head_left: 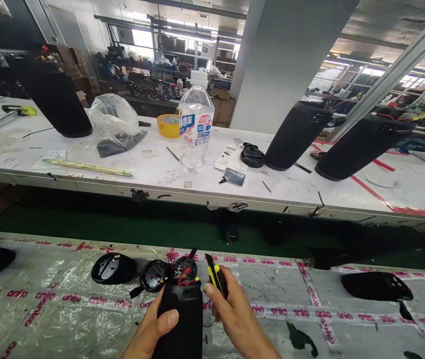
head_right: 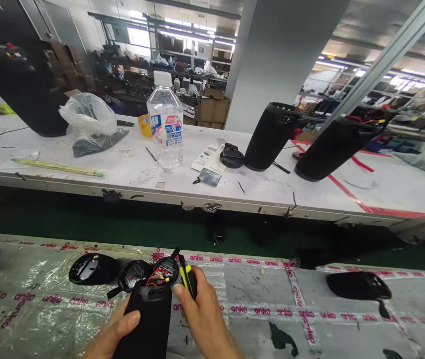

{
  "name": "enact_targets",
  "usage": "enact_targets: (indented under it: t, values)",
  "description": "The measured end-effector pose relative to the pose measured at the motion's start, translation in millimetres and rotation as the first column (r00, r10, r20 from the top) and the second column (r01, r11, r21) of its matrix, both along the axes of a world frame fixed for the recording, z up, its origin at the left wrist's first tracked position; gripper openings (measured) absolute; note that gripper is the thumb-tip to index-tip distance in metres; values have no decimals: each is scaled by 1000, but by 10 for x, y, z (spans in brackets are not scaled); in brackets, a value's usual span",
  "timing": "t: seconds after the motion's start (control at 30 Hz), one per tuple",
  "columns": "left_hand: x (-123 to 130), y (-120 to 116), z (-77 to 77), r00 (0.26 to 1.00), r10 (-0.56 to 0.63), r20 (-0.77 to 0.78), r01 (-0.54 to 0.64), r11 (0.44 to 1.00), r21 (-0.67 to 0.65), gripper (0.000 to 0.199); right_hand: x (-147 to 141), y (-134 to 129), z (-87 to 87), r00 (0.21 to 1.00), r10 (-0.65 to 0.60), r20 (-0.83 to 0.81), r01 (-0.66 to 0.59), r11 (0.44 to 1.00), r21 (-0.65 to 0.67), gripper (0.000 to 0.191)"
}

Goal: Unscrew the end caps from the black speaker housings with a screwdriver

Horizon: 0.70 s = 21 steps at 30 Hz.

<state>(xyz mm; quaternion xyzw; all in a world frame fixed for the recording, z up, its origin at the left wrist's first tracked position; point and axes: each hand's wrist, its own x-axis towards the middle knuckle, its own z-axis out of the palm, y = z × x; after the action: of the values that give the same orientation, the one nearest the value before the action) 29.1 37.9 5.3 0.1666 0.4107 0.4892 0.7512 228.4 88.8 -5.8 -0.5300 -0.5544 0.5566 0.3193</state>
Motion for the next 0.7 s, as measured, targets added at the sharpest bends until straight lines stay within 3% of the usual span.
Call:
enact_targets:
  t: [0.03,0.1,0.17,0.27,0.33,0.43,0.57,0.7]
  values:
    - [-4,-17,25,996,58,-64,-58,998,5,77,24,-52,54,991,-6,135,-7,995,102,45]
    - [-10,-36,69,970,137,-199,-133,991,33,86,80,-165,143,922,44,385,-162,947,279,32]
    - [-9,-44,96,934,178,-308,-171,984,51,89,112,-259,191,816,113,566,-374,851,369,25]
    - [1,-53,109,887,210,-411,-208,977,50,95,71,-349,212,645,39,763,-540,729,420,27]
    - [6,-61,118,850,212,-482,-214,975,53,98,9,-386,228,566,-48,823,-577,690,437,27]
    - [0,-68,143,809,198,-554,-195,979,64,94,-64,-419,277,512,-108,852,-612,650,450,32]
    - [-31,-58,119,747,197,-635,-165,980,110,91,-79,-427,319,489,-120,864,-636,628,447,38]
    - [-42,-49,35,671,237,-702,-178,971,158,89,-64,-424,281,501,-111,858,-626,638,448,32]
